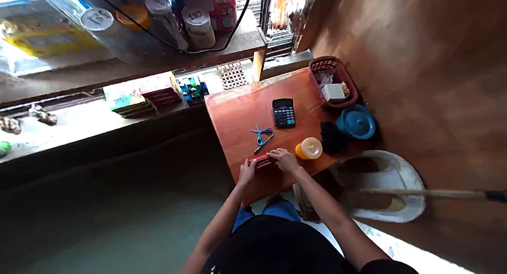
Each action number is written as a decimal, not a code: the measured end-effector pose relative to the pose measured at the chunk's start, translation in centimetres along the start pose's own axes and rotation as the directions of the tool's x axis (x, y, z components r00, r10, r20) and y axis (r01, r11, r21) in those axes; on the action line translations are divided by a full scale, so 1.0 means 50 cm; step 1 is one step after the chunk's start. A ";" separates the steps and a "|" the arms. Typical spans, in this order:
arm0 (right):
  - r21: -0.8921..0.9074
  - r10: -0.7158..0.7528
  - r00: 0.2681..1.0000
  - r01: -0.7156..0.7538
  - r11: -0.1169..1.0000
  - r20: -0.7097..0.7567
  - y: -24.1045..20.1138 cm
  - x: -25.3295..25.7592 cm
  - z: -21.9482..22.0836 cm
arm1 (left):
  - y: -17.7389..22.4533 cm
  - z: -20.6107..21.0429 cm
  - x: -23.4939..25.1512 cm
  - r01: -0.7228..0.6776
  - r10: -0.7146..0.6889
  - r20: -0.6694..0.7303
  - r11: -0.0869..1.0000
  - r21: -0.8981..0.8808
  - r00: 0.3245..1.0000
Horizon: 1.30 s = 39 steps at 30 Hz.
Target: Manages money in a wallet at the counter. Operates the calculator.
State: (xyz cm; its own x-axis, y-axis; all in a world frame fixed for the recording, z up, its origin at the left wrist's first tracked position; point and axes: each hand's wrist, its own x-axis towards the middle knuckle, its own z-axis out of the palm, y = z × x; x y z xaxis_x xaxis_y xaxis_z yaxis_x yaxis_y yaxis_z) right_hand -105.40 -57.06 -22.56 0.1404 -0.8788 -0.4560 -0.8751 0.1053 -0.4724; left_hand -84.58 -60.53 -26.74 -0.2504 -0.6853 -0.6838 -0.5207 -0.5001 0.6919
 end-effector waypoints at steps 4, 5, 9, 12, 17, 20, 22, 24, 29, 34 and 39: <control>0.142 -0.007 0.993 -0.009 0.990 0.117 0.060 0.070 -0.106 | 0.017 0.010 -0.019 0.047 -0.045 -0.150 0.999 0.004 0.988; 0.137 0.031 0.998 -0.038 0.990 0.052 0.092 0.091 -0.134 | 0.021 0.010 -0.021 0.046 -0.043 -0.166 0.999 0.016 0.985; -0.007 0.272 0.960 -0.272 0.962 0.068 0.190 0.155 -0.223 | 0.009 0.012 -0.044 0.067 -0.044 -0.242 0.994 0.088 0.969; 0.054 0.327 0.910 -0.351 0.935 0.254 0.196 0.167 -0.210 | 0.006 0.019 -0.063 0.084 -0.034 -0.329 0.987 0.140 0.944; 0.233 0.360 0.813 -0.500 0.834 0.457 0.116 0.043 -0.098 | -0.034 0.012 -0.041 0.119 -0.117 -0.229 0.993 -0.005 0.966; 0.319 0.402 0.842 -0.516 0.795 0.361 0.116 -0.002 -0.013 | -0.034 0.010 -0.036 0.104 -0.119 -0.147 0.989 -0.104 0.982; 0.428 0.352 0.896 -0.439 0.790 0.269 0.138 -0.006 0.028 | -0.028 0.008 -0.035 0.097 -0.113 -0.120 0.987 -0.131 0.986; 0.522 0.315 0.936 -0.348 0.779 0.154 0.160 0.002 0.063 | -0.025 0.006 -0.031 0.090 -0.103 -0.111 0.989 -0.121 0.988; 0.667 0.287 0.952 -0.284 0.689 0.109 0.197 0.011 0.103 | -0.018 0.004 -0.023 0.090 -0.101 -0.109 0.991 -0.101 0.989; 0.849 0.274 0.906 -0.404 0.341 0.321 0.213 -0.003 0.082 | -0.006 0.000 -0.034 0.145 -0.153 -0.045 0.978 -0.146 0.987; 0.787 0.398 0.895 -0.389 0.480 0.200 0.144 -0.041 0.038 | 0.017 0.012 -0.041 0.226 -0.248 -0.050 0.936 -0.269 0.967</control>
State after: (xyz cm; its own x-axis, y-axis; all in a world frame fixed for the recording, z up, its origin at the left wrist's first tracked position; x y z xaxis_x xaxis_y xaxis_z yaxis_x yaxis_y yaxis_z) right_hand -111.11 -53.62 -26.45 -0.1300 -0.6520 -0.7470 -0.1101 0.7582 -0.6427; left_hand -85.02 -59.22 -24.87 -0.0721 -0.5657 -0.8215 -0.3246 -0.7655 0.5556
